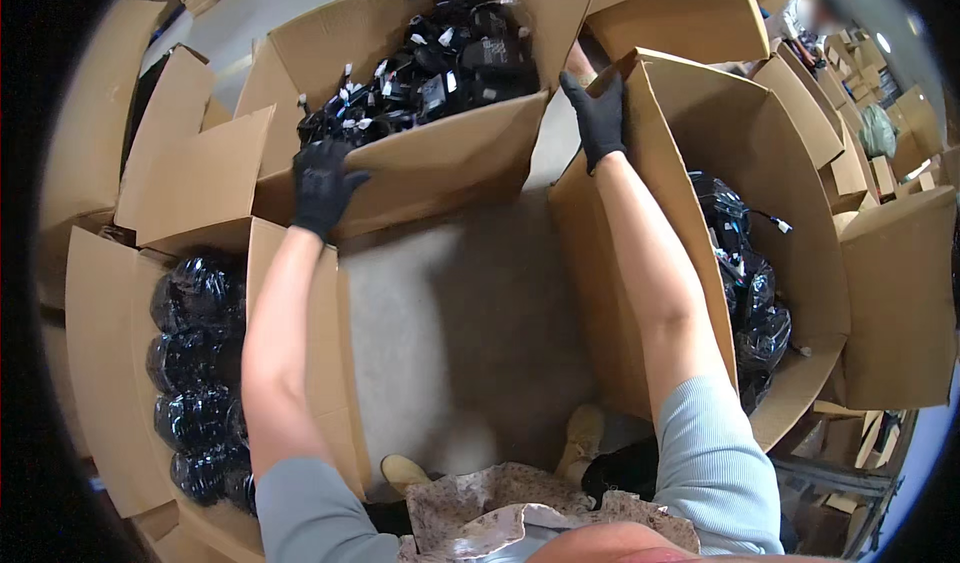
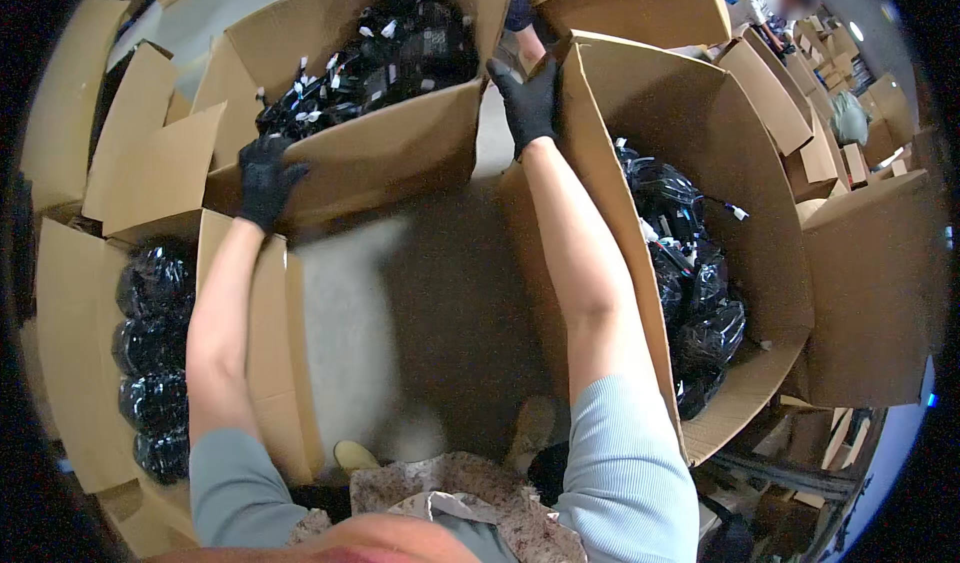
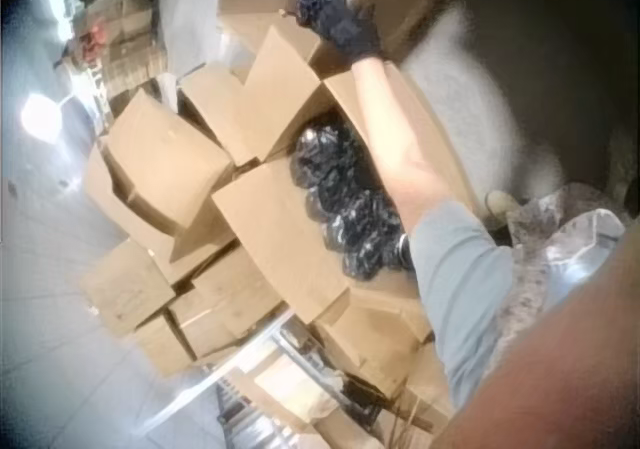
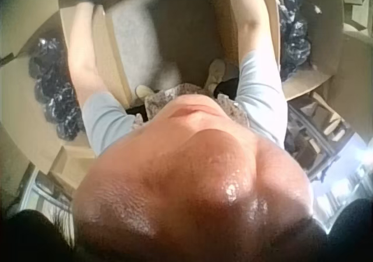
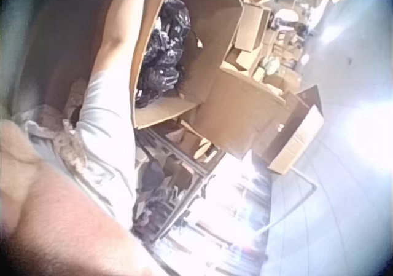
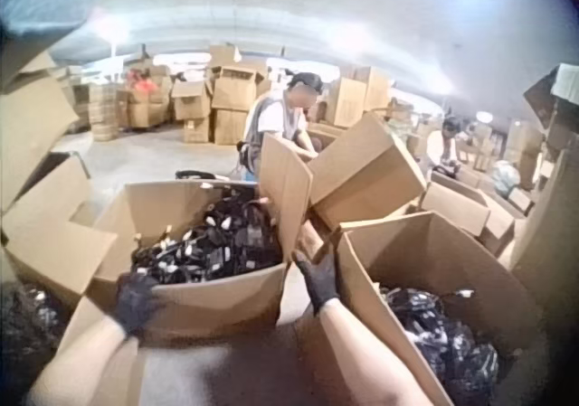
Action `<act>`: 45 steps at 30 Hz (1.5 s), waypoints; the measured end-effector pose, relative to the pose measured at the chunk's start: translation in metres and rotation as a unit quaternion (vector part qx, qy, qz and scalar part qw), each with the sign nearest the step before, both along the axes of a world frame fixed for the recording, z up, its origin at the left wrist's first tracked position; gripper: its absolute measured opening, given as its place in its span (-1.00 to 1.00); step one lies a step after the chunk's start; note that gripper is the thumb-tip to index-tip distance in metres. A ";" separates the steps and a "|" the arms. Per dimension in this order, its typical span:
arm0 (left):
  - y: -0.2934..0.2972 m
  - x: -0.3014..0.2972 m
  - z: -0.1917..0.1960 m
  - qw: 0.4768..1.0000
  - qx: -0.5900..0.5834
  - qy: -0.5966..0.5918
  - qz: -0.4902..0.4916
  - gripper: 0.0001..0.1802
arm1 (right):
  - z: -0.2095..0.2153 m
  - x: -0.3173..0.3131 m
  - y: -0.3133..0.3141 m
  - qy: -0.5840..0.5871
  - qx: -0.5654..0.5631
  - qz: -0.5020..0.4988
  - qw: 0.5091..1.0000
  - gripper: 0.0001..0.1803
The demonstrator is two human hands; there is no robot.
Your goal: The person assembles digital speedometer gauges by taking meters and covers from cardboard boxes, fitting the covers onto the meters by hand, and rearranging the boxes.
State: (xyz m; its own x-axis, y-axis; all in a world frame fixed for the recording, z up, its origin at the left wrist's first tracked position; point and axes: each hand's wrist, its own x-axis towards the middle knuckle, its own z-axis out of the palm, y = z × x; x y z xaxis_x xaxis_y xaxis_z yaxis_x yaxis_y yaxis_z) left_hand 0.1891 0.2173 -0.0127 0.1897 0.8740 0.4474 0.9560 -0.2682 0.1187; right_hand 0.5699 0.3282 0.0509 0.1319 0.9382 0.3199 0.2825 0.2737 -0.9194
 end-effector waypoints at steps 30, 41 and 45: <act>-0.123 0.119 0.065 0.989 0.036 -0.085 -0.117 -0.42 | 0.140 -0.049 -0.249 -0.178 -0.069 0.100 0.977 -0.82; -0.295 -0.001 0.071 0.955 -0.254 -0.015 -0.154 -0.69 | 0.173 -0.130 -0.541 -0.015 -0.158 0.229 0.960 -0.82; -0.331 0.015 0.072 0.945 -0.188 0.092 -0.251 -0.78 | 0.173 -0.113 -0.606 0.056 -0.272 0.260 0.925 -0.72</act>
State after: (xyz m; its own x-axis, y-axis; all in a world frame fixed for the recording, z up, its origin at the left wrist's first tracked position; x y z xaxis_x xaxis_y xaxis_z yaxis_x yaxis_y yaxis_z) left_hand 0.2037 -0.1134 0.0597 0.6674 0.7435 0.0421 0.7329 -0.6659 0.1397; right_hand 0.4564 -0.2782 0.2243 -0.3782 0.9024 -0.2063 0.1377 -0.1655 -0.9765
